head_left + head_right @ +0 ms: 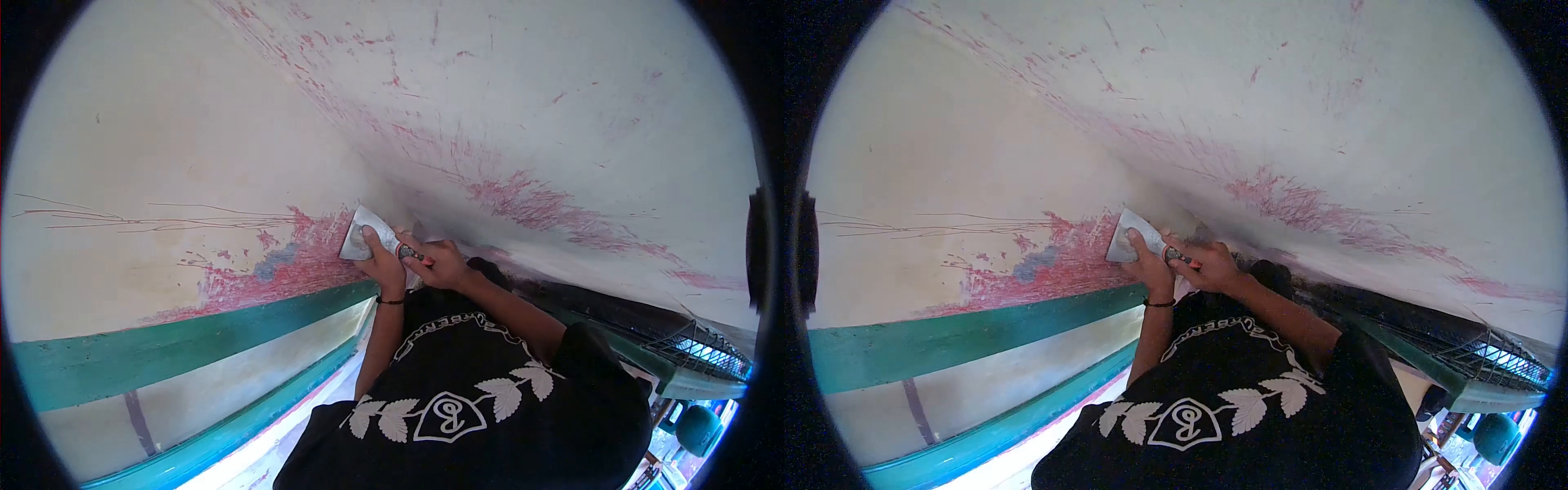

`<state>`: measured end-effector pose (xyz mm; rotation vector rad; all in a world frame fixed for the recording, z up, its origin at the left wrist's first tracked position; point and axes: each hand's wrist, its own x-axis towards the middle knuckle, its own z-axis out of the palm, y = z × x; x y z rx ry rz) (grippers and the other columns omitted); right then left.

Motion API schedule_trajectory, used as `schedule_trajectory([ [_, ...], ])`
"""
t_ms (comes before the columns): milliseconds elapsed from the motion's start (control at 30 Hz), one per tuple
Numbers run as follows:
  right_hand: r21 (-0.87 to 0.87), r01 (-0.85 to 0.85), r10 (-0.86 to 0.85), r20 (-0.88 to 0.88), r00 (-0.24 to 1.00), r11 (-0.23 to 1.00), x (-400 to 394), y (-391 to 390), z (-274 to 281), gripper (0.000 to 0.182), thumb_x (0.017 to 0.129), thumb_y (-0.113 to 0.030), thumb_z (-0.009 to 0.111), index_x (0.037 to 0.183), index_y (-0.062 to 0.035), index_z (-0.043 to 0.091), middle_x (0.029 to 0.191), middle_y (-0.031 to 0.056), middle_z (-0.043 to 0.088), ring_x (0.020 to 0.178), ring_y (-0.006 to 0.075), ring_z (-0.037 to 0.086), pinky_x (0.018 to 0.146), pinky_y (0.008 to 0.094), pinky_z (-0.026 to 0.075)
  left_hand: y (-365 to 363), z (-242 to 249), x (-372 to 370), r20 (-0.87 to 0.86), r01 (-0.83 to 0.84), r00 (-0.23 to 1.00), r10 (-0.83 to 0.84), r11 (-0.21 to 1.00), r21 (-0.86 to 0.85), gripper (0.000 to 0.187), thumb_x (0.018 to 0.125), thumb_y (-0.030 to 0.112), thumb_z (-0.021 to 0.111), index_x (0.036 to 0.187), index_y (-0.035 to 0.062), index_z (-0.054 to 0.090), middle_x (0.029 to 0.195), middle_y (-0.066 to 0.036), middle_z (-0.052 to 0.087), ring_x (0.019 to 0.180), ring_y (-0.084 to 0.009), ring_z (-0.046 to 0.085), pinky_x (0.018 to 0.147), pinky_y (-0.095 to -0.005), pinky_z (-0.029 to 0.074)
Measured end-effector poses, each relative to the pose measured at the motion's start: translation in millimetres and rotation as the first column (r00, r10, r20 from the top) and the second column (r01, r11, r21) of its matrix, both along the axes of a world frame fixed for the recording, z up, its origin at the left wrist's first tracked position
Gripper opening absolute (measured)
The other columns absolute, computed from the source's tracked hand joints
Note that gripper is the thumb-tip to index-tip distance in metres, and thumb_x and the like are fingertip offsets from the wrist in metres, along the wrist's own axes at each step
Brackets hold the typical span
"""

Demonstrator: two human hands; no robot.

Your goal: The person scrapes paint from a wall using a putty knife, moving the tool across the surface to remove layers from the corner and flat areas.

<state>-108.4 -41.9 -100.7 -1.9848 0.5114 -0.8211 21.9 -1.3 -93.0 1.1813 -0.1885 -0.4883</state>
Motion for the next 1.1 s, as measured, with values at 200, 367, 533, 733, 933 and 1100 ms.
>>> schedule_trajectory([
  [200, -0.011, 0.021, -0.020, 0.067, 0.998, 1.000, 8, -6, 1, 0.053, 0.088, -0.020, 0.072, 0.139, -0.0128, 0.059, 0.099, 0.0160, 0.074, 0.067, 0.0268, 0.072, 0.066, 0.0364, 0.057, -5, 14, -4, 0.107, -0.098, 0.990, 0.092, 0.994, 0.052, 0.036, 0.102, 0.028, 0.060, 0.104, -0.0075, 0.058, 0.089, -0.015, 0.069, 0.072, -0.0222, 0.069, 0.064, -0.0343, 0.058],
  [367, -0.033, 0.036, -0.036, -0.015, 0.999, 0.999, 19, -13, 16, 0.054, 0.087, -0.020, 0.073, 0.138, -0.0111, 0.060, 0.103, 0.0164, 0.074, 0.069, 0.0266, 0.072, 0.067, 0.0358, 0.058, -13, 41, 4, 0.097, 0.006, 0.995, -0.004, 1.000, -0.018, 0.045, 0.101, 0.037, 0.061, 0.108, -0.0076, 0.054, 0.087, -0.016, 0.068, 0.069, -0.0234, 0.067, 0.061, -0.0353, 0.058],
  [533, -0.078, 0.043, -0.034, 0.119, 0.992, 0.996, 10, -7, 2, 0.057, 0.086, -0.020, 0.074, 0.140, -0.0107, 0.057, 0.106, 0.0170, 0.073, 0.068, 0.0269, 0.071, 0.066, 0.0355, 0.059, -7, 27, -6, 0.093, -0.061, 0.994, 0.056, 0.997, 0.046, 0.048, 0.101, 0.038, 0.062, 0.107, -0.0081, 0.054, 0.083, -0.016, 0.068, 0.065, -0.0231, 0.066, 0.060, -0.0342, 0.057],
  [733, -0.030, 0.037, -0.035, 0.077, 0.996, 0.999, 9, -3, -2, 0.057, 0.086, -0.021, 0.074, 0.140, -0.0130, 0.058, 0.106, 0.0171, 0.073, 0.066, 0.0274, 0.070, 0.063, 0.0367, 0.058, -5, 8, 6, 0.091, 0.000, 0.996, -0.003, 1.000, 0.030, 0.046, 0.101, 0.037, 0.061, 0.107, -0.0079, 0.056, 0.082, -0.015, 0.068, 0.066, -0.0225, 0.067, 0.059, -0.0326, 0.056],
  [933, 0.005, 0.016, -0.016, -0.069, 0.998, 1.000, 5, -5, -10, 0.056, 0.088, -0.021, 0.072, 0.141, -0.0129, 0.058, 0.103, 0.0188, 0.073, 0.065, 0.0285, 0.070, 0.064, 0.0375, 0.057, -4, 32, -9, 0.061, -0.015, 0.998, 0.014, 1.000, 0.008, 0.033, 0.104, 0.027, 0.057, 0.101, -0.0053, 0.059, 0.084, -0.013, 0.069, 0.069, -0.0212, 0.068, 0.063, -0.0328, 0.057],
  [1100, -0.070, 0.062, -0.054, 0.103, 0.993, 0.996, 12, -4, 14, 0.057, 0.089, -0.020, 0.070, 0.143, -0.0123, 0.056, 0.094, 0.0173, 0.073, 0.066, 0.0294, 0.070, 0.066, 0.0388, 0.057, -4, 41, -1, 0.083, 0.028, 0.996, -0.030, 0.999, 0.018, 0.032, 0.105, 0.026, 0.056, 0.100, -0.0050, 0.059, 0.084, -0.013, 0.069, 0.070, -0.0211, 0.068, 0.064, -0.0329, 0.057],
])
